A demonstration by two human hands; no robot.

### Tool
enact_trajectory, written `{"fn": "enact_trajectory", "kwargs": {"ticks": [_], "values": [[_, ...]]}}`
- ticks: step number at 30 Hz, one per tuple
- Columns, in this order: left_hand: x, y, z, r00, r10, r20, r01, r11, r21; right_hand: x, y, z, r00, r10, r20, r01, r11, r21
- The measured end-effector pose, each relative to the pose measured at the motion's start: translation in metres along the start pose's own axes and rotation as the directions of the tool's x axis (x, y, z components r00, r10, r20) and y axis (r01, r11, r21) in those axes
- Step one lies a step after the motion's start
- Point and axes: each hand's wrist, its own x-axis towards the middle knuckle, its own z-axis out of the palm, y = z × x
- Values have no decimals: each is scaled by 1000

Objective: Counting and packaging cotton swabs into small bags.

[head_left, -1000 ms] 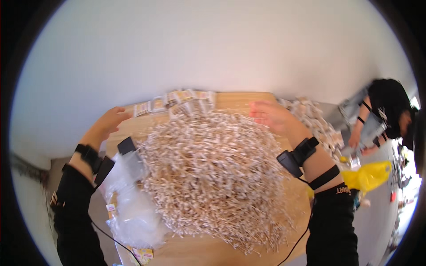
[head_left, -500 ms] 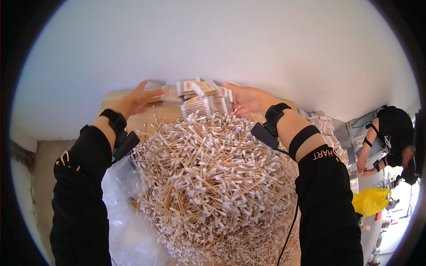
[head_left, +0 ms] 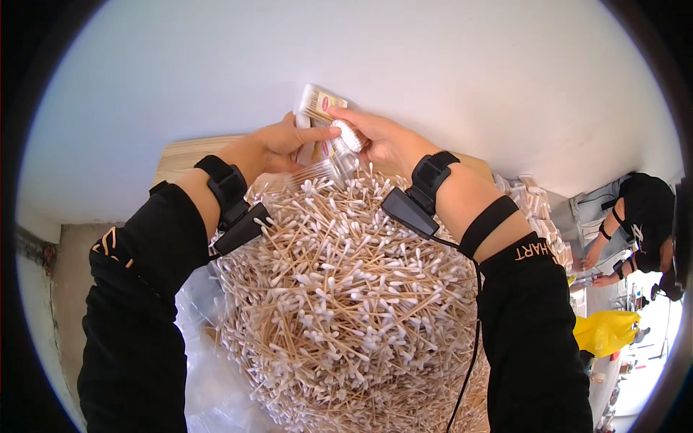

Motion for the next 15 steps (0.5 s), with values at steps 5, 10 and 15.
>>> {"fn": "enact_trajectory", "kwargs": {"ticks": [5, 10, 15], "values": [[-34, 37, 8, 968, 148, 204, -168, 982, 86, -21, -35, 8, 973, -223, 63, 215, 970, 115], [-86, 98, 41, 902, 346, 259, -414, 865, 283, -86, -96, 16, 895, -445, -31, 446, 894, 48], [-141, 114, 66, 936, 172, 307, -260, 926, 274, -152, -89, 27, 867, -381, 320, 270, 901, 340]]}}
